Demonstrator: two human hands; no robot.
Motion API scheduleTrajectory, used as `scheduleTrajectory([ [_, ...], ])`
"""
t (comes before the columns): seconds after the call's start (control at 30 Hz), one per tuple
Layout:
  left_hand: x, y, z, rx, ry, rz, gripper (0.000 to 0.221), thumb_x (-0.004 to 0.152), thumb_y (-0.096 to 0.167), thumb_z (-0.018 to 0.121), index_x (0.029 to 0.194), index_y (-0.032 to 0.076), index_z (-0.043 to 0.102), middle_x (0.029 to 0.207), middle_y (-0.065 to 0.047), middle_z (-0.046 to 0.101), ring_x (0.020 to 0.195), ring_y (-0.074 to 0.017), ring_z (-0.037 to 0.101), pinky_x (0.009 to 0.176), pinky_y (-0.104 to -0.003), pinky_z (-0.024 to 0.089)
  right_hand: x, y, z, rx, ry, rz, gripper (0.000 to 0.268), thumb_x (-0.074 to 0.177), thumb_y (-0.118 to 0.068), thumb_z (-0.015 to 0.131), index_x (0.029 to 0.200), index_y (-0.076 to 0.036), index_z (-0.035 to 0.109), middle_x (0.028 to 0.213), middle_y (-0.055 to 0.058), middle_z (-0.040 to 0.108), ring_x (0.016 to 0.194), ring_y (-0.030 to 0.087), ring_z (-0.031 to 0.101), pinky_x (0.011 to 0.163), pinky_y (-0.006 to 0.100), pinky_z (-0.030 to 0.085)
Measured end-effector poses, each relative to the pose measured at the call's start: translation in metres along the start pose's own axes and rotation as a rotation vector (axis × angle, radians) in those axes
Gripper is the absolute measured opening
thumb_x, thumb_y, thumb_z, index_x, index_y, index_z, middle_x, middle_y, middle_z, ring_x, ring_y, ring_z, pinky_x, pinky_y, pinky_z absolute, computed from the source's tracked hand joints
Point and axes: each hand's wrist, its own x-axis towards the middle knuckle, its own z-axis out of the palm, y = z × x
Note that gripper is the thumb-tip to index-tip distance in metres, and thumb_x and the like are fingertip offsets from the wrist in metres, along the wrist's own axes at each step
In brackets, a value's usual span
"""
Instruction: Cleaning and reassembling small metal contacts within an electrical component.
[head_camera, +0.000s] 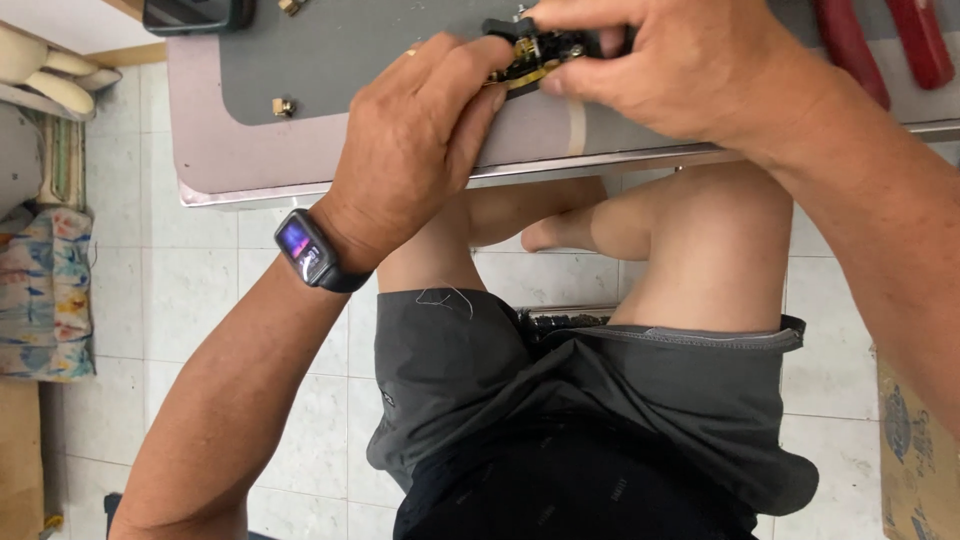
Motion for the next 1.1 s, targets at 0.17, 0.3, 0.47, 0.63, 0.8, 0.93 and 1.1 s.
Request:
scheduleTrajectory([
  [0.17,0.0,-0.001,0.001,-0.188,0.0,-0.299,0.01,0.098,0.01,0.062,0.104,0.011,0.054,0.088,-0.001,0.056,0.075,-0.0186,0.054,0.068,-0.031,0.043,0.012,-0.024,-0.013,0.085,-0.153,0.519,0.029,0.086,-0.03,0.075,0.114,-0.023,0.075,0.079,-0.005,0.053,0.066,0.011,0.046,0.058,0.026,0.035],
  [0.3,0.007,0.0,0.001,-0.213,-0.017,-0.377,0.036,0.086,0.009,0.074,0.088,0.014,0.038,0.079,0.002,0.045,0.07,-0.0165,0.044,0.063,-0.031,0.037,0.017,-0.026,-0.015,0.082,-0.202,0.563,0.026,0.085,-0.031,0.074,0.111,-0.025,0.074,0.08,-0.005,0.056,0.069,0.011,0.048,0.061,0.027,0.037],
  [0.47,0.005,-0.016,0.014,-0.117,-0.017,-0.268,0.049,0.088,0.011,0.076,0.13,0.013,0.05,0.087,-0.003,0.052,0.077,-0.0218,0.053,0.067,-0.036,0.043,0.012,-0.011,-0.007,0.073,-0.146,0.39,0.025,0.088,-0.024,0.077,0.112,-0.02,0.073,0.077,-0.003,0.051,0.068,0.012,0.045,0.061,0.028,0.033],
  [0.63,0.002,-0.006,0.018,0.174,0.061,-0.241,0.039,0.095,0.028,0.074,0.117,0.006,0.052,0.091,-0.007,0.054,0.076,-0.0285,0.056,0.059,-0.04,0.045,-0.001,-0.003,0.001,0.054,0.011,0.276,0.03,0.091,-0.02,0.088,0.119,-0.014,0.078,0.081,-0.001,0.058,0.069,0.011,0.049,0.063,0.024,0.037],
  [0.8,0.0,0.001,0.023,0.387,0.112,-0.269,0.039,0.099,0.043,0.069,0.109,0.008,0.055,0.085,-0.005,0.051,0.068,-0.0255,0.054,0.056,-0.037,0.046,0.003,-0.009,-0.001,-0.009,0.027,0.174,0.017,0.098,-0.018,0.079,0.114,-0.012,0.081,0.075,-0.002,0.061,0.067,0.013,0.052,0.063,0.027,0.04],
  [0.93,0.001,-0.006,0.021,0.043,0.087,-0.286,0.043,0.096,0.023,0.076,0.126,0.005,0.052,0.103,-0.009,0.059,0.087,-0.0314,0.054,0.078,-0.041,0.047,0.008,-0.009,-0.003,0.04,0.013,0.184,0.013,0.097,-0.015,0.077,0.11,-0.013,0.08,0.077,-0.003,0.061,0.07,0.012,0.052,0.064,0.026,0.038],
  [1.1,0.007,-0.006,0.008,-0.175,0.068,-0.304,0.035,0.093,0.012,0.076,0.123,0.008,0.058,0.096,-0.004,0.06,0.09,-0.0242,0.058,0.086,-0.035,0.043,0.012,-0.007,-0.01,0.015,-0.047,0.042,0.004,0.102,-0.009,0.072,0.103,-0.008,0.076,0.074,-0.001,0.056,0.068,0.015,0.049,0.057,0.029,0.034],
])
